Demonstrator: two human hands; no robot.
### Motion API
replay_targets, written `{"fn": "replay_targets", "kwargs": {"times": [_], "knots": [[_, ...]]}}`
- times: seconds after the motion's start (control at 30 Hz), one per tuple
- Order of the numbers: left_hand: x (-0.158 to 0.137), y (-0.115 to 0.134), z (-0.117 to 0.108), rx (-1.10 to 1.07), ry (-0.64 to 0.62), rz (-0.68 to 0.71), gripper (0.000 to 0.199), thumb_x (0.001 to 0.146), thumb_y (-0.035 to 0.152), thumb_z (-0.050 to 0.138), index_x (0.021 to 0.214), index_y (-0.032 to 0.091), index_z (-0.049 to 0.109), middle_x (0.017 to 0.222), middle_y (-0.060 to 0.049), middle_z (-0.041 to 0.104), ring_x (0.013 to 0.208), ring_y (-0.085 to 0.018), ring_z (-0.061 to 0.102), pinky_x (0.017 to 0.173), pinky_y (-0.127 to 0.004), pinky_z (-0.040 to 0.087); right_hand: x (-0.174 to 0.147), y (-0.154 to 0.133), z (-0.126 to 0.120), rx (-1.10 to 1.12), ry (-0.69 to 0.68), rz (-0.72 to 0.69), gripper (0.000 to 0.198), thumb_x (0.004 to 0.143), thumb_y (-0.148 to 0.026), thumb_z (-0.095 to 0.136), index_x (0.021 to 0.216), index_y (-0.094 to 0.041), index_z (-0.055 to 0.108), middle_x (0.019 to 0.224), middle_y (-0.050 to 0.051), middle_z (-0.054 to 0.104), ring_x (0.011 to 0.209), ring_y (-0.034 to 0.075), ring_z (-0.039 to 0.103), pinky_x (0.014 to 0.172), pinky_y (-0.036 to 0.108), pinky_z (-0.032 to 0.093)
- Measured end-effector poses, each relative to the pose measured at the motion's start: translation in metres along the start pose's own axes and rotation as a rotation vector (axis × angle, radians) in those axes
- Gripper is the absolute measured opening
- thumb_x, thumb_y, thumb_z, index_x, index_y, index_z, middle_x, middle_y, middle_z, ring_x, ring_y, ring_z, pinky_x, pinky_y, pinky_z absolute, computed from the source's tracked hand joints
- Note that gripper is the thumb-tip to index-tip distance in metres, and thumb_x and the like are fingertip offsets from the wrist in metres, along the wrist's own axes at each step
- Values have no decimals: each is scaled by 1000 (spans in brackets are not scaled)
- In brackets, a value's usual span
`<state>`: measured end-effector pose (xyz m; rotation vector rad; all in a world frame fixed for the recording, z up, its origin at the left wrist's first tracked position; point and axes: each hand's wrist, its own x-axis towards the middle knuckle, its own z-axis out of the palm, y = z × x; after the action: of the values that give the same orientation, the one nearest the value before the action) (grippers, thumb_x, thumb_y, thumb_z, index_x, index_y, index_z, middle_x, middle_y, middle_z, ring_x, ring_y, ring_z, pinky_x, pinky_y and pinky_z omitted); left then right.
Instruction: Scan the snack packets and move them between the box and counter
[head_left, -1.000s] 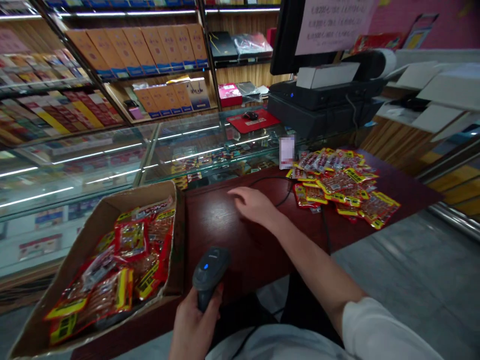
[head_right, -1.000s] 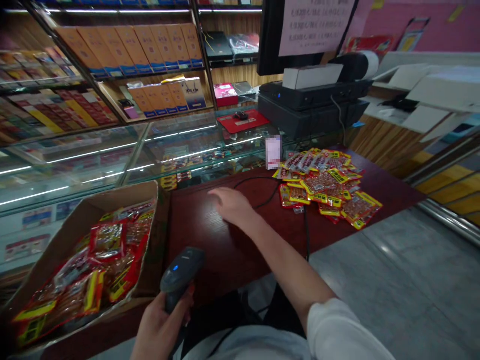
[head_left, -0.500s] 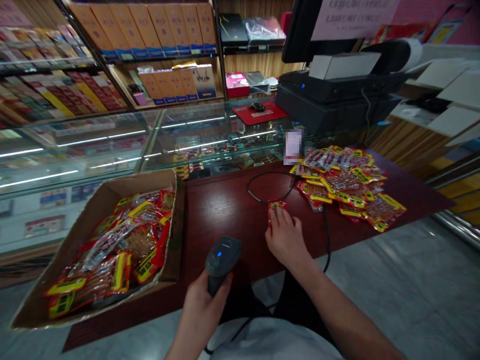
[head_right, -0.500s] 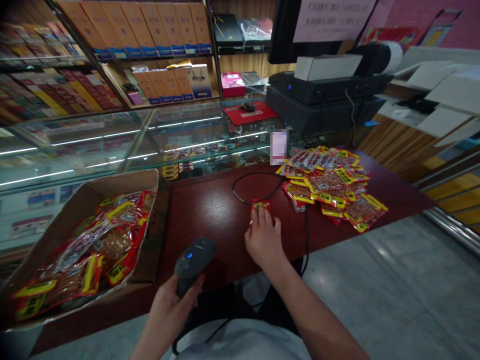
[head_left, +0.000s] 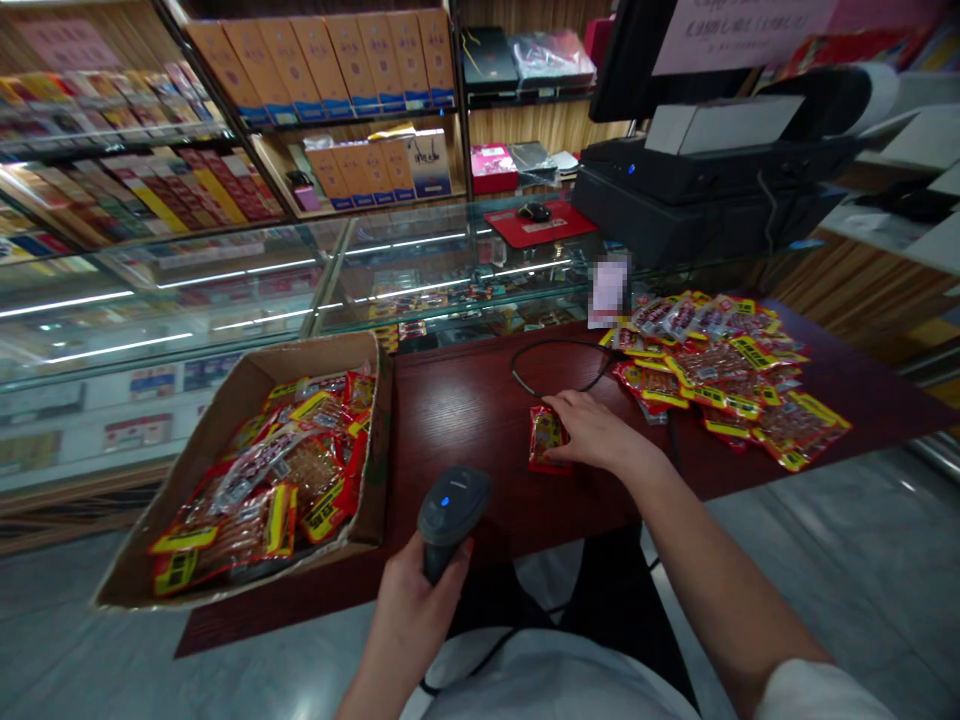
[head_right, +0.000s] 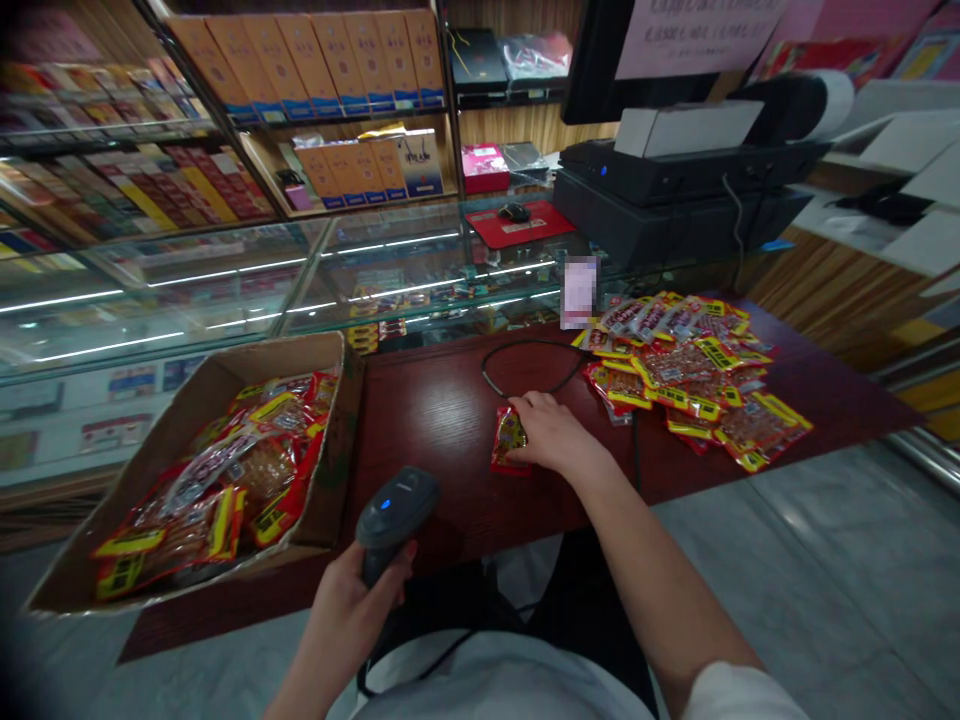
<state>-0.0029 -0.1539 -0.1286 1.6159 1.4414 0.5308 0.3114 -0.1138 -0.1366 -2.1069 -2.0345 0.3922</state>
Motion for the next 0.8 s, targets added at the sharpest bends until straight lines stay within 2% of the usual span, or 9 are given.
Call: {"fn": "replay_targets", "kwargs": {"times": [0.07,0.13,0.2,0.23,0.33,0.4,0.53,0.8], "knots": [[-1,0,1,8,3,12,32,82,48,61,71,18,63,52,1,60,48,-16,56,49,-24,42,6,-3,-2,-1,-34,-13,75,64,-34,88,130,-15,59,121,16,62,115,34,59,99,43,45],[-1,0,2,13,10,23,31,81,47,61,70,18,63,51,1,59,47,-15,55,49,-24,42,12,-5,-1,110,-22,-45,53,67,-29,84,115,-16,66,110,12,65,104,29,63,94,39,48],[-3,0,0,9,16,27,31,81,47,61,69,18,63,51,1,58,47,-15,54,48,-24,41,20,-11,5,360,57,-78,34,75,-23,74,107,-18,67,105,7,67,97,22,65,91,35,50],[-3,0,0,8,18,28,31,82,46,61,69,18,63,51,1,58,47,-15,54,49,-24,41,25,-15,10,525,101,-84,32,78,-21,68,109,-19,65,104,6,68,95,20,66,89,33,51],[-5,5,-4,30,20,33,30,82,45,61,70,17,64,52,1,59,49,-15,54,50,-23,42,39,-31,33,977,208,-49,42,79,-19,61,121,-19,58,108,4,70,94,18,68,86,32,54],[-6,8,-5,62,32,42,26,80,41,62,69,17,65,51,1,59,49,-15,53,50,-23,41,45,-42,47,1127,292,-2,48,77,-21,63,124,-20,55,108,3,71,92,17,69,85,33,55],[-7,14,-7,121,73,66,22,78,36,62,67,18,64,49,3,55,49,-14,49,51,-22,40,48,-48,62,1180,352,-14,43,79,-25,66,121,-23,58,105,2,73,89,17,71,85,33,56],[-4,21,-3,130,50,76,21,78,34,60,64,18,62,47,2,55,46,-14,48,51,-23,40,44,-41,62,1164,405,-11,40,80,-25,67,119,-24,60,109,4,73,91,19,72,85,35,58]]}}
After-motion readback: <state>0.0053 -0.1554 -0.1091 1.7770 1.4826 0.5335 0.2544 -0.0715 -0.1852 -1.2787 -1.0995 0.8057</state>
